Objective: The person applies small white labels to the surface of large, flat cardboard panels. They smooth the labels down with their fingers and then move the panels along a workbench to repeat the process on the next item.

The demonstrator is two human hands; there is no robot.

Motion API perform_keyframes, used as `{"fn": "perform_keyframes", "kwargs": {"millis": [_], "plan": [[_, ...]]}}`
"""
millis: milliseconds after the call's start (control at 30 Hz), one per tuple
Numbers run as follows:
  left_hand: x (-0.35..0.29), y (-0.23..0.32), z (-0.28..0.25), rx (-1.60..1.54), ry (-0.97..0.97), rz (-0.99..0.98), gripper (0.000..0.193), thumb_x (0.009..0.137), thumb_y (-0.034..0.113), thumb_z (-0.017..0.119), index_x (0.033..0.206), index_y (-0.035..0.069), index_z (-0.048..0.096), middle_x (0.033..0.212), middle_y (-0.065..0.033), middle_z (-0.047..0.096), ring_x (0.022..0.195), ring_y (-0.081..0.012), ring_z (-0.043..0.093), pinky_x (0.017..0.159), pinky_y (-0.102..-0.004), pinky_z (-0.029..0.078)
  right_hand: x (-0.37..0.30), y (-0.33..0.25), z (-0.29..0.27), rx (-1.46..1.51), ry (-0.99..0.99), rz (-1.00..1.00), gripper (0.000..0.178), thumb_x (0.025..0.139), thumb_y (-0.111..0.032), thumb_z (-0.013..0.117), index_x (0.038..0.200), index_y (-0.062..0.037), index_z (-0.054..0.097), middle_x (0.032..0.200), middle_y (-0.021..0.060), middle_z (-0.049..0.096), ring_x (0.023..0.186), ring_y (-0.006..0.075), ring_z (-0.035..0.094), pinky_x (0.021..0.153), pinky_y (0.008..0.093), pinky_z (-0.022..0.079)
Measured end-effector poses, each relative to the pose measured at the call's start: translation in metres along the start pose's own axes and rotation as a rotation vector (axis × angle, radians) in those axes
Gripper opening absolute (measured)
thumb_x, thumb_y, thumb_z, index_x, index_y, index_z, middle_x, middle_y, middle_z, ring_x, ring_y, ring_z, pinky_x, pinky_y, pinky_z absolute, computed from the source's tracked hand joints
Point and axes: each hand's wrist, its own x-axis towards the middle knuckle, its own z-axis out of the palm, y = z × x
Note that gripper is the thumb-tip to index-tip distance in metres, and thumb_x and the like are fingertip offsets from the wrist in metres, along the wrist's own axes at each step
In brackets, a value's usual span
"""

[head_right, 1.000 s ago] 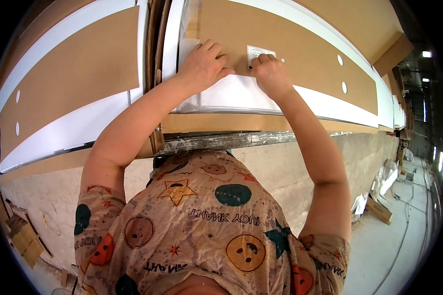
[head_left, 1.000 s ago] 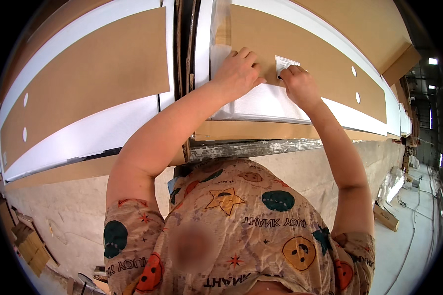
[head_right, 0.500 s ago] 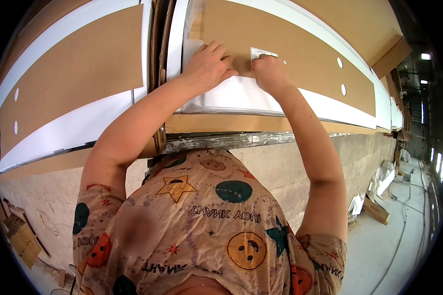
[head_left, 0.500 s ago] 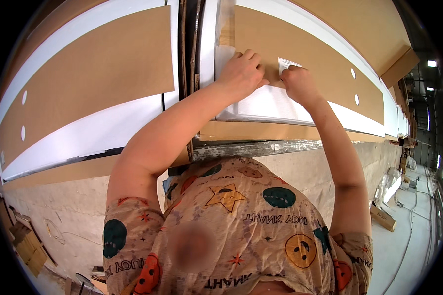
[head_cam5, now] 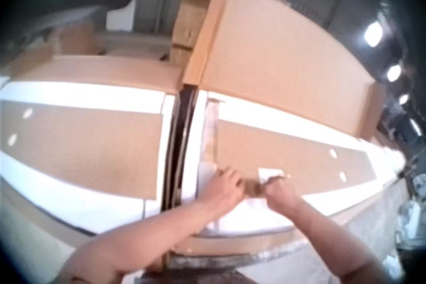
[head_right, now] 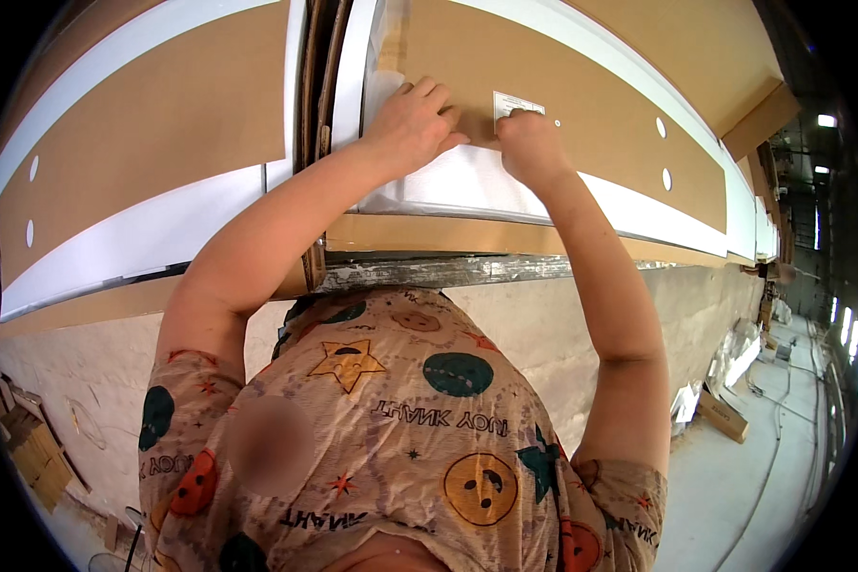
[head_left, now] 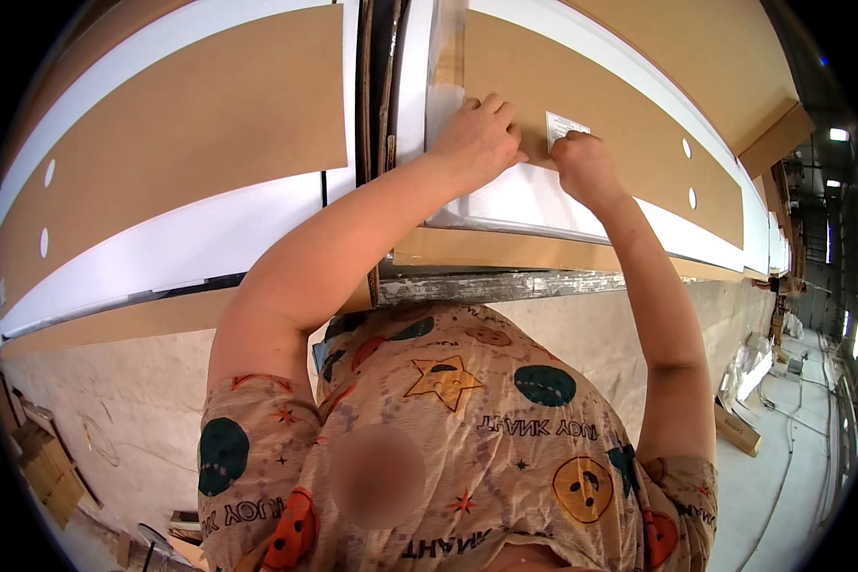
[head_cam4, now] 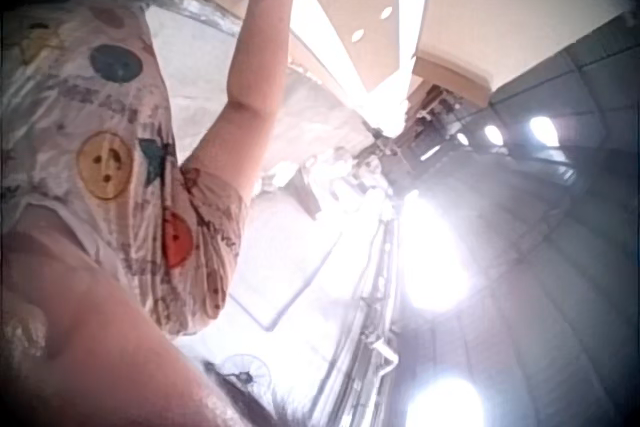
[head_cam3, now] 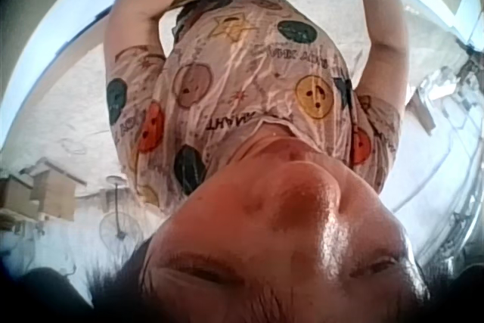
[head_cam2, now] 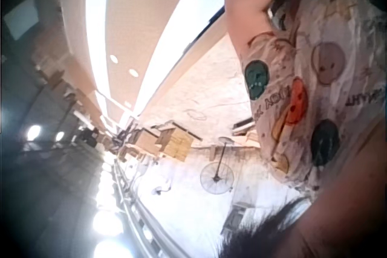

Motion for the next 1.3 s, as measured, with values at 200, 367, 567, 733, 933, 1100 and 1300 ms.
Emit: {"fn": "perform_keyframes", "kwargs": {"millis": [200,367,567,733,933,1100,1300], "plan": [[0.001,0.000,0.003,0.042,-0.014,0.005,0.029,0.079,0.033,0.068,0.084,0.005,0.069,0.092,-0.0069,0.056,0.097,-0.0235,0.050,0.080,-0.0344,0.045,-0.001,0.003,-0.015,0.139,-0.039,0.011,0.009,0.076,-0.005,0.060,0.071,-0.0012,0.066,0.075,0.0184,0.064,0.072,0.0337,0.064,0.068,0.0422,0.052],[0.001,0.002,-0.001,0.040,-0.020,0.005,0.030,0.080,0.034,0.068,0.084,0.004,0.068,0.091,-0.0068,0.056,0.097,-0.0235,0.050,0.080,-0.0343,0.045,0.003,0.002,0.000,-0.058,-0.060,0.057,0.009,0.077,-0.005,0.060,0.073,-0.0032,0.068,0.078,0.0166,0.066,0.072,0.0334,0.064,0.069,0.0418,0.052],[0.001,0.002,-0.001,0.000,-0.049,-0.013,0.030,0.080,0.033,0.067,0.086,0.004,0.068,0.092,-0.0072,0.056,0.099,-0.0239,0.050,0.083,-0.0351,0.044,-0.010,0.004,-0.010,0.373,0.090,0.139,0.010,0.079,-0.008,0.062,0.072,-0.0012,0.065,0.074,0.0168,0.063,0.068,0.0336,0.062,0.063,0.0411,0.050],[0.001,0.002,-0.001,-0.007,-0.061,-0.022,0.029,0.081,0.032,0.067,0.087,0.004,0.068,0.093,-0.0072,0.056,0.099,-0.0236,0.049,0.084,-0.0347,0.044,0.002,0.003,-0.011,0.203,0.042,0.059,0.007,0.076,-0.006,0.062,0.072,-0.0021,0.065,0.073,0.0182,0.063,0.068,0.0336,0.063,0.063,0.0419,0.051],[-0.002,0.002,-0.001,0.005,-0.015,-0.007,0.029,0.079,0.033,0.068,0.085,0.004,0.068,0.091,-0.0069,0.055,0.098,-0.0231,0.050,0.082,-0.0348,0.045,0.001,0.000,0.005,0.036,0.052,0.045,0.008,0.075,-0.007,0.060,0.072,-0.0020,0.065,0.074,0.0181,0.063,0.069,0.0336,0.064,0.064,0.0422,0.052],[0.001,0.002,0.000,0.003,-0.027,0.002,0.030,0.078,0.032,0.069,0.083,0.003,0.067,0.090,-0.0070,0.055,0.097,-0.0235,0.050,0.081,-0.0357,0.045,-0.005,0.001,-0.015,0.287,0.027,0.106,0.008,0.076,-0.004,0.058,0.072,-0.0013,0.065,0.074,0.0170,0.064,0.070,0.0347,0.064,0.065,0.0430,0.052],[0.000,0.001,0.001,0.009,-0.002,0.000,0.028,0.078,0.031,0.069,0.081,0.003,0.067,0.092,-0.0080,0.056,0.098,-0.0244,0.050,0.082,-0.0359,0.044,0.003,-0.011,-0.008,-0.021,-0.017,0.032,0.009,0.075,-0.002,0.057,0.072,-0.0005,0.065,0.074,0.0193,0.065,0.072,0.0349,0.065,0.065,0.0425,0.053]]}}
